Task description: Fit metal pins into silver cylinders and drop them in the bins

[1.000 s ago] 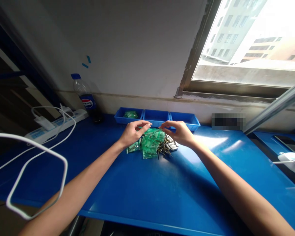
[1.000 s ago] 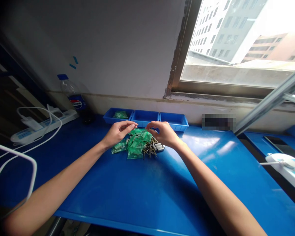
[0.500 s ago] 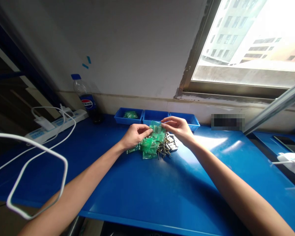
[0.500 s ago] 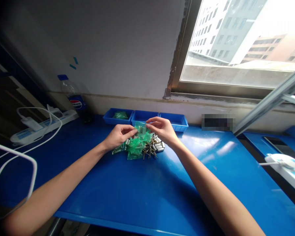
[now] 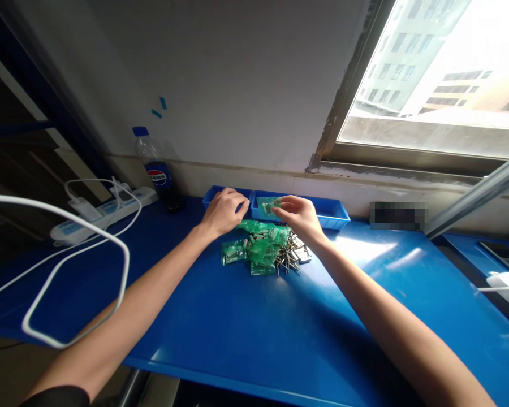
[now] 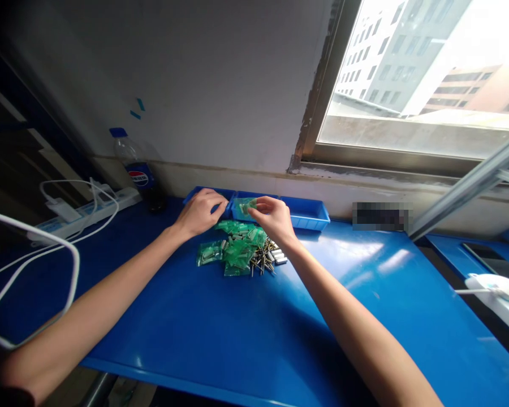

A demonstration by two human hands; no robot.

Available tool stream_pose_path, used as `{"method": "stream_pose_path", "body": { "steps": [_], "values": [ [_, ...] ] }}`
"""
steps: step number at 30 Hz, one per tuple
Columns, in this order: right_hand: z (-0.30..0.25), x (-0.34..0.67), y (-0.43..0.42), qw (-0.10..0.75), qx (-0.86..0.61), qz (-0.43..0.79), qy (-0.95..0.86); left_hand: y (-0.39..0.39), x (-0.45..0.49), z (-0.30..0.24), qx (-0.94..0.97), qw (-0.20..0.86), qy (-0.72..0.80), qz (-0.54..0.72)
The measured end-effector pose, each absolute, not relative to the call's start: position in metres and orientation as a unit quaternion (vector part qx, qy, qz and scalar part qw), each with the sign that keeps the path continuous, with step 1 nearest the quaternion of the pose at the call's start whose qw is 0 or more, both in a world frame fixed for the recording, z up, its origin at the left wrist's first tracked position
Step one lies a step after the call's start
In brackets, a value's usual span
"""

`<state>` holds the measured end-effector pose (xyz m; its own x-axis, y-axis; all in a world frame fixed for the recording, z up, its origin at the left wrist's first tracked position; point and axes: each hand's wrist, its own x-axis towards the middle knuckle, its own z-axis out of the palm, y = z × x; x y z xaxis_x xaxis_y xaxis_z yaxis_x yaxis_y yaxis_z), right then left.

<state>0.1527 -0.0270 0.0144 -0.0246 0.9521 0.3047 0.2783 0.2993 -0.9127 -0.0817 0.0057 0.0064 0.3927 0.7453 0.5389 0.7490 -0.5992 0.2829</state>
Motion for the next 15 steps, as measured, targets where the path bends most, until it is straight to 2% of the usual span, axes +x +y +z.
{"method": "stream_pose_path", "body": {
  "steps": [3,7,15],
  "values": [
    [0.017,0.140,-0.009,0.498,-0.491,0.224,-0.679,0.024,-0.092,0.007,-0.859,0.028,-0.466,-0.208],
    [0.021,0.116,0.013,0.451,-0.485,0.120,-0.739,0.034,-0.095,0.007,-0.864,0.041,-0.482,-0.139],
    [0.041,0.073,0.034,0.247,-0.467,-0.065,-0.847,0.041,-0.125,0.010,-0.855,0.008,-0.508,-0.108]
  ]
}}
